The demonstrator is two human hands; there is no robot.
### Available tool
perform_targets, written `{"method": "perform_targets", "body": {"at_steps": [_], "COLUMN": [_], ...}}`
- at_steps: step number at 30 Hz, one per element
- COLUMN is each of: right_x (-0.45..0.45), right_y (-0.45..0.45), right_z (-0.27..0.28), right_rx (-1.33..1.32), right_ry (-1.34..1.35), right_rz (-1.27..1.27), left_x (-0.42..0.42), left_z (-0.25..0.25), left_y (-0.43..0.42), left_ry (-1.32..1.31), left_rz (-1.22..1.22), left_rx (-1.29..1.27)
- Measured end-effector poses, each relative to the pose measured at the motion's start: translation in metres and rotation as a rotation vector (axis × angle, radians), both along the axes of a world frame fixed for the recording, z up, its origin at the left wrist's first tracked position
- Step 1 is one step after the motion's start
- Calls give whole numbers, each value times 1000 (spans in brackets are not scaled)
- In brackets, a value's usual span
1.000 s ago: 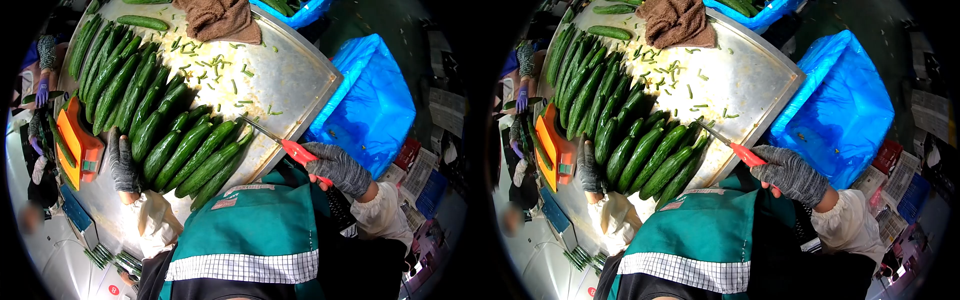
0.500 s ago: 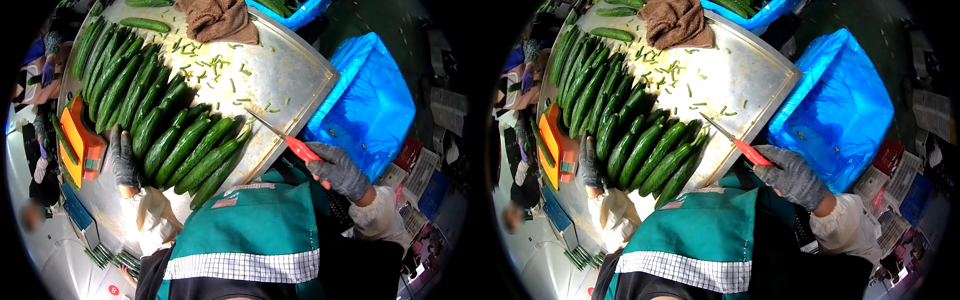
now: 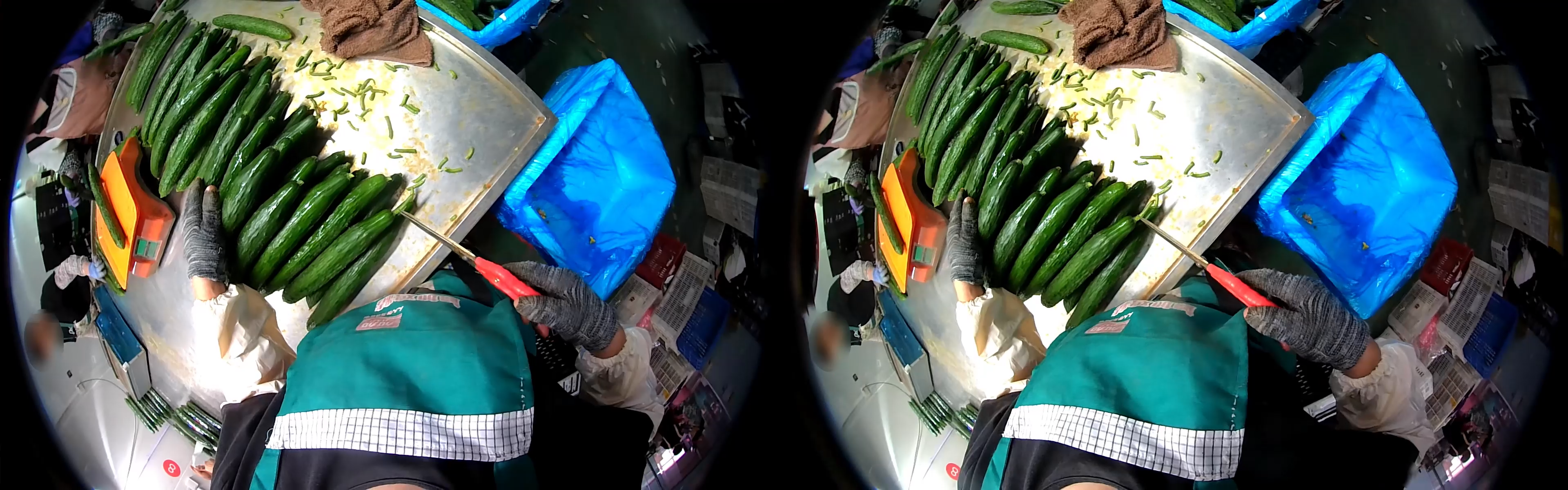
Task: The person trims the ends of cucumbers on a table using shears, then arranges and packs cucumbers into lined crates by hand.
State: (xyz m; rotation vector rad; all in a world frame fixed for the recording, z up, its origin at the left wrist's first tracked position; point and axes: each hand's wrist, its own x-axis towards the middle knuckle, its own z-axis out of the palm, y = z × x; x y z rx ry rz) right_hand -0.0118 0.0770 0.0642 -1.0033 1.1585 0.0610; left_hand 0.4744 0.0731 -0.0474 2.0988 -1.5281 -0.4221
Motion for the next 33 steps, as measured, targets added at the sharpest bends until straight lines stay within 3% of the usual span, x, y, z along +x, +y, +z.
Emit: {"method": "perform_targets", "body": {"at_steps": [2, 4, 11, 13, 14, 19, 21, 23, 27, 33], "right_x": [2, 4, 16, 17, 17, 25, 29, 31, 22, 3], "right_y": [4, 9, 18, 22, 25, 30, 30, 29, 32, 33], "right_z": [-3, -7, -18, -22, -24, -21, -18, -14, -15, -20], "right_rx": [-101, -153, -243, -269, -295, -330, -340, -158, -189, -531], "right_ry": [-47, -44, -100, -106, -112, -103, -88, -76, -27, 109], "right_rz": [-44, -45, -111, -117, -123, -157, -153, -245, -233, -24], "left_x": [8, 14, 10, 9, 10, 12, 10, 9, 11, 13], "left_z": [-3, -2, -3, -7, -7, -6, -3, -4, -6, -8], "left_y": [1, 5, 5, 2, 2, 6, 5, 4, 4, 4], "left_ry": [-51, -525, -517, -150, -149, -509, -506, -503, -449, -494], "left_rz": [-43, -360, -365, -116, -117, -362, -357, -351, -342, -333], "left_rx": [9, 1, -32, 1, -1, -72, -66, -59, -89, -65]}}
